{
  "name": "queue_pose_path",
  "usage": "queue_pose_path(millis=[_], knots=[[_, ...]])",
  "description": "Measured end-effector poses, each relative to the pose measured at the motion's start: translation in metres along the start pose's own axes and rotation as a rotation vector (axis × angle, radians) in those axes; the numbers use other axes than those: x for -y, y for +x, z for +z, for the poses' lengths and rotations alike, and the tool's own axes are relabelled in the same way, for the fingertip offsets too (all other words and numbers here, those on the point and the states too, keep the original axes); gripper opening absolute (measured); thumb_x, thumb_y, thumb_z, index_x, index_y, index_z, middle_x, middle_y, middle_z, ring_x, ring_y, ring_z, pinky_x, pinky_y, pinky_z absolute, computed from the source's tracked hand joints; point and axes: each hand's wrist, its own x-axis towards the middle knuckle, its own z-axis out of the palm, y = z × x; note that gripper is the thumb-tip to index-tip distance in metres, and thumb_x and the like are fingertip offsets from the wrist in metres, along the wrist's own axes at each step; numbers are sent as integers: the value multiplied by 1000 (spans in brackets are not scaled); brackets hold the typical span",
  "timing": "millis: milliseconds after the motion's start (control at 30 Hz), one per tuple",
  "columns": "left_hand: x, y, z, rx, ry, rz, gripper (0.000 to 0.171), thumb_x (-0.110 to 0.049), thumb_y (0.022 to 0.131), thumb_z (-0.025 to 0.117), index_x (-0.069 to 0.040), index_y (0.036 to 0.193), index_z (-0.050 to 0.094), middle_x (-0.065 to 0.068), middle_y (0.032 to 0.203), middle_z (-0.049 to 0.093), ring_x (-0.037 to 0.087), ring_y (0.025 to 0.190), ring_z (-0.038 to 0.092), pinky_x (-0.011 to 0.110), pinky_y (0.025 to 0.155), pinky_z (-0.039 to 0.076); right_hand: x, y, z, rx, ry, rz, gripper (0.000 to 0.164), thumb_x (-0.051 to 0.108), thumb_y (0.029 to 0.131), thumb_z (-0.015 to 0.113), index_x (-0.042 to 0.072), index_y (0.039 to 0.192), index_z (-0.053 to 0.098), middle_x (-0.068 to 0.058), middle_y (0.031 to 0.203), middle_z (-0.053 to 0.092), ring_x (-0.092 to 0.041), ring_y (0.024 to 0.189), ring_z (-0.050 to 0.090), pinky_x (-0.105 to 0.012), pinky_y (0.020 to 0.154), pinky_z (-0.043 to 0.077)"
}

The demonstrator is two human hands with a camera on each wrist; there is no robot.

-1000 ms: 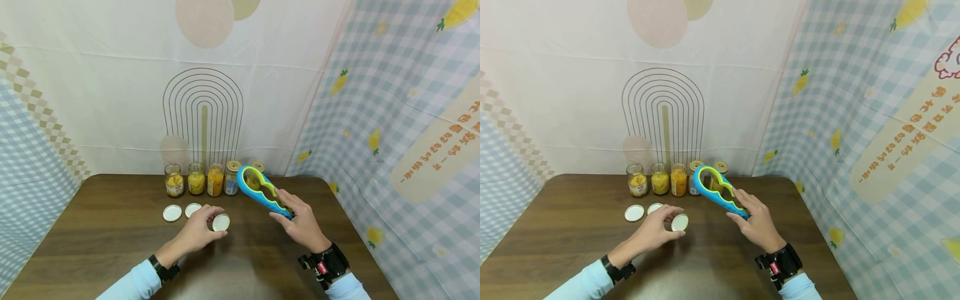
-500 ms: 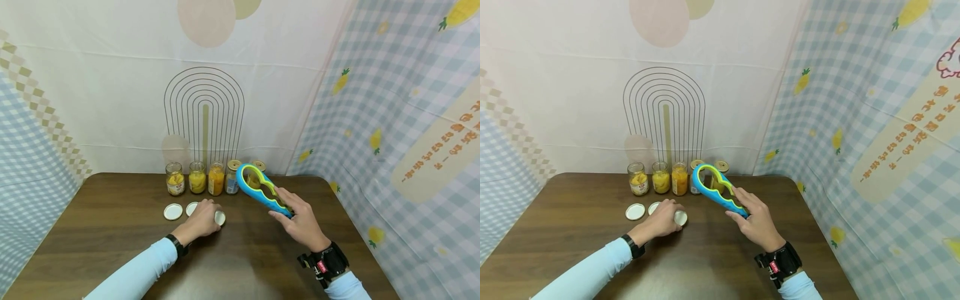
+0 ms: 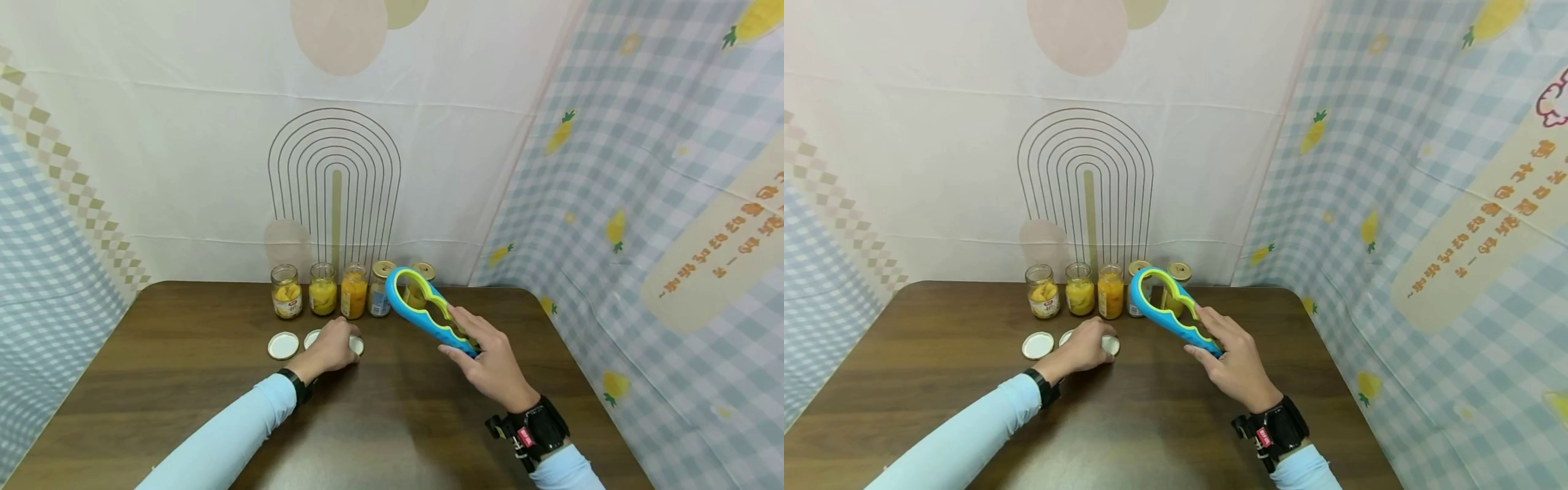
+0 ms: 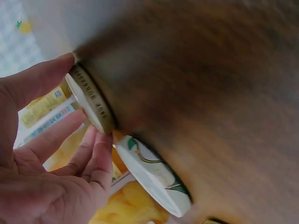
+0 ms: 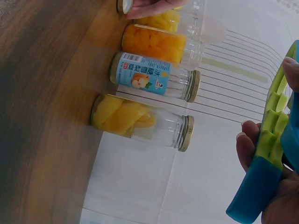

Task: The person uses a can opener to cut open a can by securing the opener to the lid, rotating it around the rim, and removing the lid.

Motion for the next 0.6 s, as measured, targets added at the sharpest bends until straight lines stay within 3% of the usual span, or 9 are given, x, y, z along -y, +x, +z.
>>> queue_pose_path(millis=[233, 600], knots=[[5, 3, 0, -19, -18, -7, 42, -13, 75, 90, -1, 112, 76, 18, 109, 68, 37, 103, 62, 50, 87, 53, -1, -1, -2, 3, 8, 9, 72, 15, 84, 86, 14, 149, 54, -15, 146, 59, -26, 125, 60, -50, 88, 57], [5, 5, 1, -8, -30, -27, 50, -11, 75, 89, 3, 120, 72, 22, 115, 66, 40, 109, 60, 52, 92, 51, -2, -2, 0, 7, 9, 20, 72, 16, 84, 86, 15, 149, 54, -15, 146, 59, -27, 126, 59, -53, 92, 55]])
